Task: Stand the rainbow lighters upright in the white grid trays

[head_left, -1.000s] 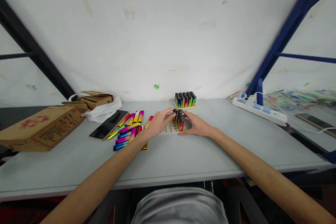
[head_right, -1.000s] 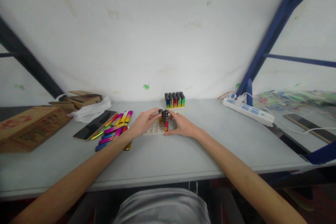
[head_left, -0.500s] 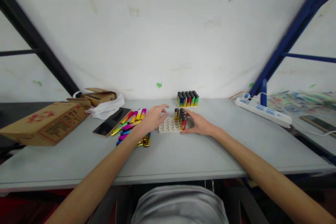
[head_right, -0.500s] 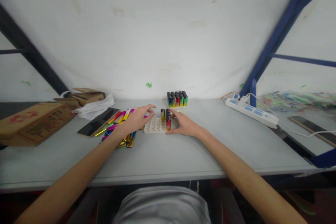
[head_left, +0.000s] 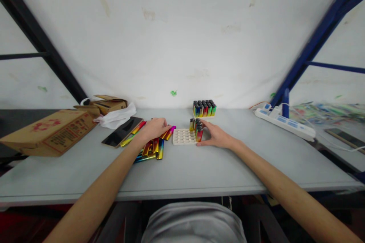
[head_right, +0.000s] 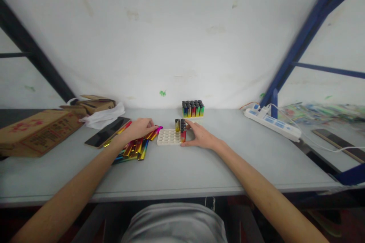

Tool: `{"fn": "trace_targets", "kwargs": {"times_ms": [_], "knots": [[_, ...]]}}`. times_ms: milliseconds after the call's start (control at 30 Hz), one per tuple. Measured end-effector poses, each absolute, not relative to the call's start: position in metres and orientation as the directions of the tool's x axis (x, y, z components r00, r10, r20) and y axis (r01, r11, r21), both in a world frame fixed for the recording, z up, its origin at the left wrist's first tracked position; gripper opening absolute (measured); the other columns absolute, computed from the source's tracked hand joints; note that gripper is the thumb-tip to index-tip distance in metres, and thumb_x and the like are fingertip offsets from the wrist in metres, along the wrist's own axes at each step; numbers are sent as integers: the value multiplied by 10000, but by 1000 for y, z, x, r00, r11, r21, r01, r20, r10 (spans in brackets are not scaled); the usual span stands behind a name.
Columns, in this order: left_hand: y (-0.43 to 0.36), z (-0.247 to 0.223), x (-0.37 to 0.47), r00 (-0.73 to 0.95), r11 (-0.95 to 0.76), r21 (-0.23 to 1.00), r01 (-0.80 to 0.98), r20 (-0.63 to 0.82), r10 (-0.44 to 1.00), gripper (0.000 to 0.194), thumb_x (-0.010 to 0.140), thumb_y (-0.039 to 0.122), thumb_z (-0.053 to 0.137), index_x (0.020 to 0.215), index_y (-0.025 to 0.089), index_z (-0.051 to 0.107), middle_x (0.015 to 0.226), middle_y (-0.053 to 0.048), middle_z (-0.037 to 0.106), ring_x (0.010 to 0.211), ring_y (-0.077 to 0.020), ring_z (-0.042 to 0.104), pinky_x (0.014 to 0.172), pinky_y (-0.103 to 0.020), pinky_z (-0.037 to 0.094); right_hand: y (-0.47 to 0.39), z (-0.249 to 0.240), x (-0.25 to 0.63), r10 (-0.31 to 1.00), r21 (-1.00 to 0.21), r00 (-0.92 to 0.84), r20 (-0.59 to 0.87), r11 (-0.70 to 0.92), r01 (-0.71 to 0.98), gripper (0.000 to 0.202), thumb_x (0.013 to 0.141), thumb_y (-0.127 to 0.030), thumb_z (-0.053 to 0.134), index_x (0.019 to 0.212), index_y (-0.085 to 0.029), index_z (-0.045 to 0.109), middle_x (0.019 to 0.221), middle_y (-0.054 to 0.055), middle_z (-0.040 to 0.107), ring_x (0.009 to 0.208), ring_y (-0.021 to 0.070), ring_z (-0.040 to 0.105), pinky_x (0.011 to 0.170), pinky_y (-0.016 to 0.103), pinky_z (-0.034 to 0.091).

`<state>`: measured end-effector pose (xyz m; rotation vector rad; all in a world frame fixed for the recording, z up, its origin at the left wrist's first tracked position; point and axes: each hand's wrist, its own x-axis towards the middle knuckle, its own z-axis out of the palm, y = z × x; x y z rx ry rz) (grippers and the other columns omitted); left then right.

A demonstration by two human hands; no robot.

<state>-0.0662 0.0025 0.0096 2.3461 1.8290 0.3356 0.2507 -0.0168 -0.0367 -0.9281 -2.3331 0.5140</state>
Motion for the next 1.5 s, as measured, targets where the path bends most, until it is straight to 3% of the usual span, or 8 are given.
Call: {"fn": "trace_targets", "kwargs": {"times_ms": [167,333,500,667,800,967,1333,1500], "knots": [[7,3,-68,191,-206,378,903,78,979,232,796,431,683,769,210,751,743,-97,769,729,-261,708,658,-305,462,-16,-37,249,733,-535,-578,359,669,516,1076,711,-559,859,1570,-180,334,1429,196,573,1205,348,618,1069,539,483],[8,5,-65,117,-240,591,770,240,964,263,778,457,703,753,199,743,783,-95,775,773,-268,711,686,-316,483,-16,-36,249,733,-541,-591,338,665,515,1078,715,-576,850,1572,-179,330,1439,197,565,1243,356,597,1080,541,471],[-7,21,-48,134,-258,936,241,232,964,382,837,575,657,937,213,589,713,-6,678,586,-174,639,555,-265,456,-16,-38,250,738,-541,-583,339,660,521,1093,713,-594,844,1581,-190,315,1442,193,563,1261,360,591,1097,546,456],[-25,34,-31,337,-41,982,-187,103,936,347,868,519,643,1021,268,458,705,47,582,459,-96,427,450,-198,313,-17,-38,249,741,-528,-575,347,661,533,1090,715,-589,844,1577,-172,324,1451,208,556,1283,372,578,1104,554,451],[-29,36,-24,430,76,983,-165,2,903,381,911,586,468,884,210,519,599,45,387,487,-113,340,459,-227,288,-16,-38,250,726,-532,-585,361,676,510,1071,722,-585,841,1576,-191,329,1471,201,544,1285,363,581,1106,545,458],[-27,30,-19,449,64,997,-40,-39,893,366,900,506,379,688,214,442,593,39,281,504,-125,262,470,-250,237,-15,-39,251,715,-521,-594,367,688,506,1055,727,-579,842,1571,-196,339,1463,194,551,1296,366,572,1117,558,444],[-30,30,-13,399,43,998,-40,-24,916,267,852,392,438,662,204,430,603,41,285,478,-101,239,453,-235,201,-18,-34,250,727,-529,-598,336,672,519,1071,725,-583,842,1570,-172,329,1457,204,552,1286,361,574,1106,543,451],[-31,28,-11,411,76,994,-78,-38,911,301,876,457,420,770,190,511,618,23,409,487,-111,341,450,-239,276,-17,-36,250,720,-526,-601,346,680,512,1063,724,-590,840,1567,-182,336,1447,200,560,1283,365,577,1102,551,453]]}}
